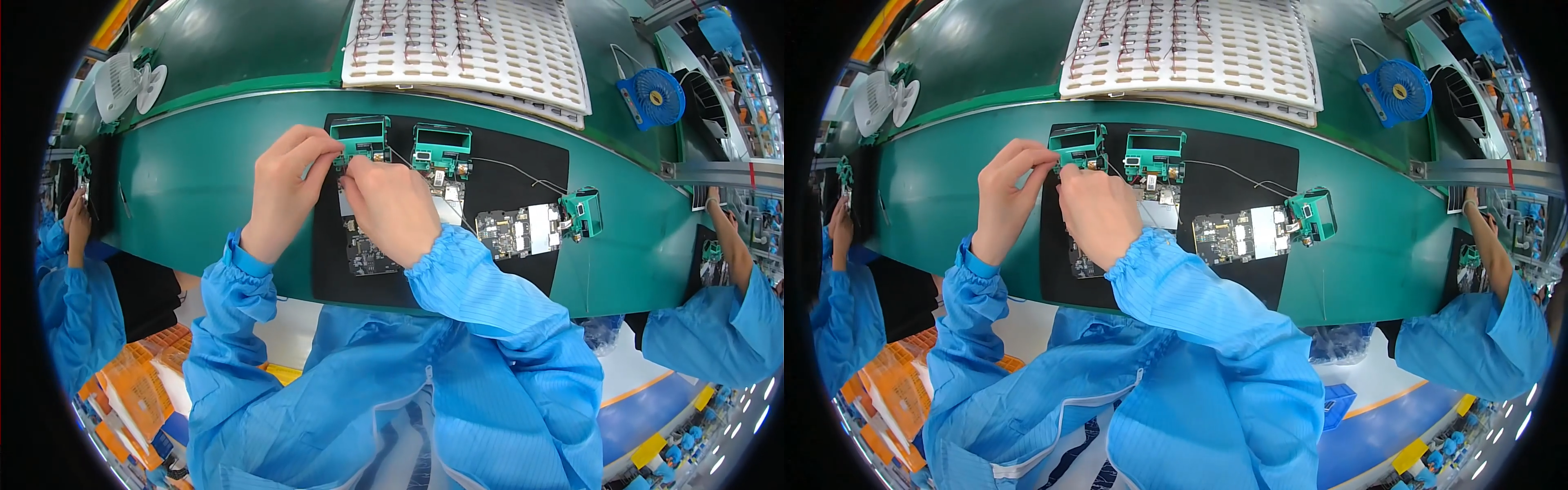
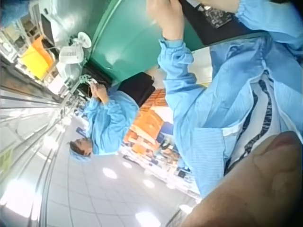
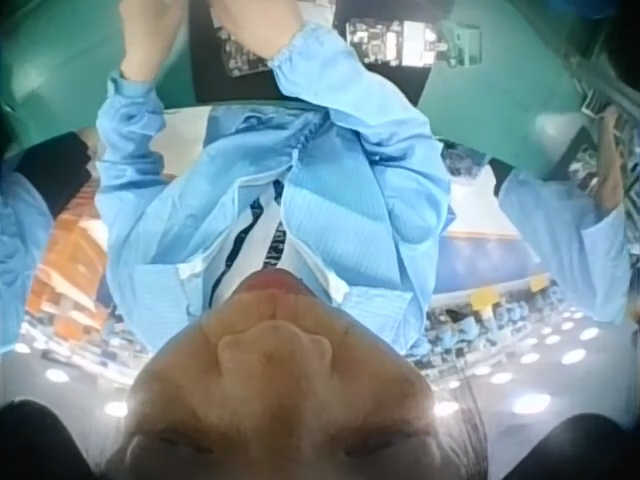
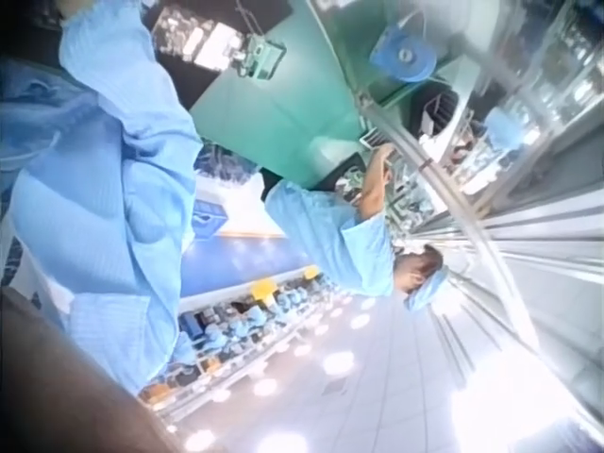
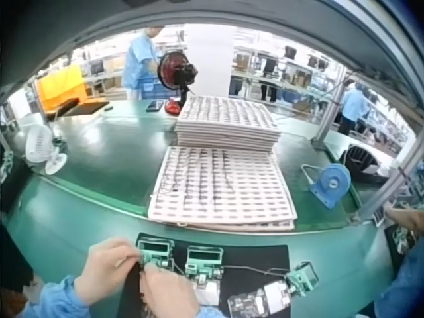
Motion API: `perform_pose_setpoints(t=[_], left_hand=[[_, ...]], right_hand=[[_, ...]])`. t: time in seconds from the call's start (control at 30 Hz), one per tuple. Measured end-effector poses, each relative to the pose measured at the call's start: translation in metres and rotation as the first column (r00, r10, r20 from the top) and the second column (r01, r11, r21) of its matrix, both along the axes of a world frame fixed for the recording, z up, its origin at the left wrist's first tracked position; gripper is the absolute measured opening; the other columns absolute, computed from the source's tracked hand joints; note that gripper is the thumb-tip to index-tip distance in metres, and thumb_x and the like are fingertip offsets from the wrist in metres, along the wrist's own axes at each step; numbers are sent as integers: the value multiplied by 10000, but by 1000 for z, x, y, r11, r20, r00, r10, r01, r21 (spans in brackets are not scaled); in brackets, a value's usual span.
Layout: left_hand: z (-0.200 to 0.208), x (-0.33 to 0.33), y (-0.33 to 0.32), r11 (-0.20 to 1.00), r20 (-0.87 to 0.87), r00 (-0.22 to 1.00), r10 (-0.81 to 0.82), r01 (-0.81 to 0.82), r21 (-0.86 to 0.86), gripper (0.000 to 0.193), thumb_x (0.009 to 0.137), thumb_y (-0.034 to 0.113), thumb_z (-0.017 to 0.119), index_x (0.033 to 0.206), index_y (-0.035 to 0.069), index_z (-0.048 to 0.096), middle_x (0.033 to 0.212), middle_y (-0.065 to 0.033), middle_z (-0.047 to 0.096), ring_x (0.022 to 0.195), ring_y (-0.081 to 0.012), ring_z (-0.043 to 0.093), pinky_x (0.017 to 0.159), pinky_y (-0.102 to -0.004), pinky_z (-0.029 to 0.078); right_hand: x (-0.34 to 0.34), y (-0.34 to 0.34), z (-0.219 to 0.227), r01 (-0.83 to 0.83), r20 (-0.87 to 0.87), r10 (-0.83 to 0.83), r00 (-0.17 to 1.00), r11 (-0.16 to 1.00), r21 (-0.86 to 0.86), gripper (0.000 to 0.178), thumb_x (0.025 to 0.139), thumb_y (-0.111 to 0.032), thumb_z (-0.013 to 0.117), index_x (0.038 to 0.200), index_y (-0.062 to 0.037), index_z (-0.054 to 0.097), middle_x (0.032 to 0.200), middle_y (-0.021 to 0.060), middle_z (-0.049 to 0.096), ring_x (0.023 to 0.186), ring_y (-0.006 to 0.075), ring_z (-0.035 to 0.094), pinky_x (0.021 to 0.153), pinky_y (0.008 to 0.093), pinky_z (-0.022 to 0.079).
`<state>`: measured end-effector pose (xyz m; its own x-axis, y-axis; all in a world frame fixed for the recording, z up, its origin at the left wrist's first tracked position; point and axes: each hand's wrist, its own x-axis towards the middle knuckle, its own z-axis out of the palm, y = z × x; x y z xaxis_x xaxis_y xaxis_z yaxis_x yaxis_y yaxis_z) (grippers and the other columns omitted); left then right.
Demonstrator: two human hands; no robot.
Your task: The person assembles electronic components onto printed circuit boards by hand, placing them into an assembly fixture.
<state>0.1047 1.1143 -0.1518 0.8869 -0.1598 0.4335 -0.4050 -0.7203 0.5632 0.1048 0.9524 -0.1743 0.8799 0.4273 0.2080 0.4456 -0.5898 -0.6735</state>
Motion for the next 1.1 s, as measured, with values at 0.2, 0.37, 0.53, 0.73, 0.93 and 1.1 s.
perform_pose_setpoints(t=[0.2, 0.37, 0.53, 0.73, 0.93, 1.1], left_hand=[[0, -5, 2, 999, -19, 1000, -23, 24, 40, 169, 796, -57, 691, 953, 4, 704, 947, -98, 642, 809, -263, 656, 693, -338, 530], [-19, -8, 1, 999, 45, 998, -47, 47, 1, 288, 772, -85, 692, 1041, 15, 719, 1015, -111, 641, 873, -274, 656, 744, -345, 535], [-29, -17, 4, 975, 182, 983, 7, -47, 219, 415, 747, -134, 641, 1118, 35, 721, 1143, -137, 617, 1052, -321, 607, 906, -410, 491], [-28, -22, 3, 993, 70, 994, 87, -93, 78, 357, 824, -110, 625, 1117, 61, 735, 1249, -147, 580, 1151, -324, 569, 948, -381, 474], [-35, -22, -2, 985, -72, 993, 93, -102, -137, 555, 864, -48, 638, 1400, 45, 522, 1406, -173, 507, 1302, -322, 502, 1069, -372, 411], [-34, -16, -1, 999, -76, 997, 35, -37, -25, 661, 848, -27, 663, 1462, 32, 427, 1459, -167, 472, 1330, -312, 482, 1091, -374, 389]], right_hand=[[-1, -2, 3, -18, -69, 18, 997, 1000, 8, 172, 910, -162, 621, 883, 7, 601, 761, 198, 675, 698, 385, 677, 632, 473, 547], [-3, -5, 2, 20, -101, -14, 995, 998, 58, 160, 917, -157, 609, 846, -13, 606, 756, 195, 658, 724, 398, 652, 639, 490, 518], [-35, -39, 27, -54, 22, 52, 998, 996, 71, 79, 889, -124, 667, 907, -47, 662, 823, 146, 678, 690, 338, 662, 582, 402, 534], [-38, -173, 52, 566, 296, -570, 766, 817, 110, 222, 845, -59, 717, 1059, -48, 660, 973, 113, 678, 864, 290, 661, 716, 369, 533], [-41, -270, 11, 646, -413, -589, 695, 764, -1, 498, 849, -124, 755, 1300, 6, 588, 1165, 142, 647, 1021, 182, 650, 720, 291, 551], [-7, -263, 21, 357, -281, -304, 910, 920, 162, 365, 864, -75, 727, 1216, -18, 650, 1104, 78, 648, 920, 125, 640, 684, 239, 537]])
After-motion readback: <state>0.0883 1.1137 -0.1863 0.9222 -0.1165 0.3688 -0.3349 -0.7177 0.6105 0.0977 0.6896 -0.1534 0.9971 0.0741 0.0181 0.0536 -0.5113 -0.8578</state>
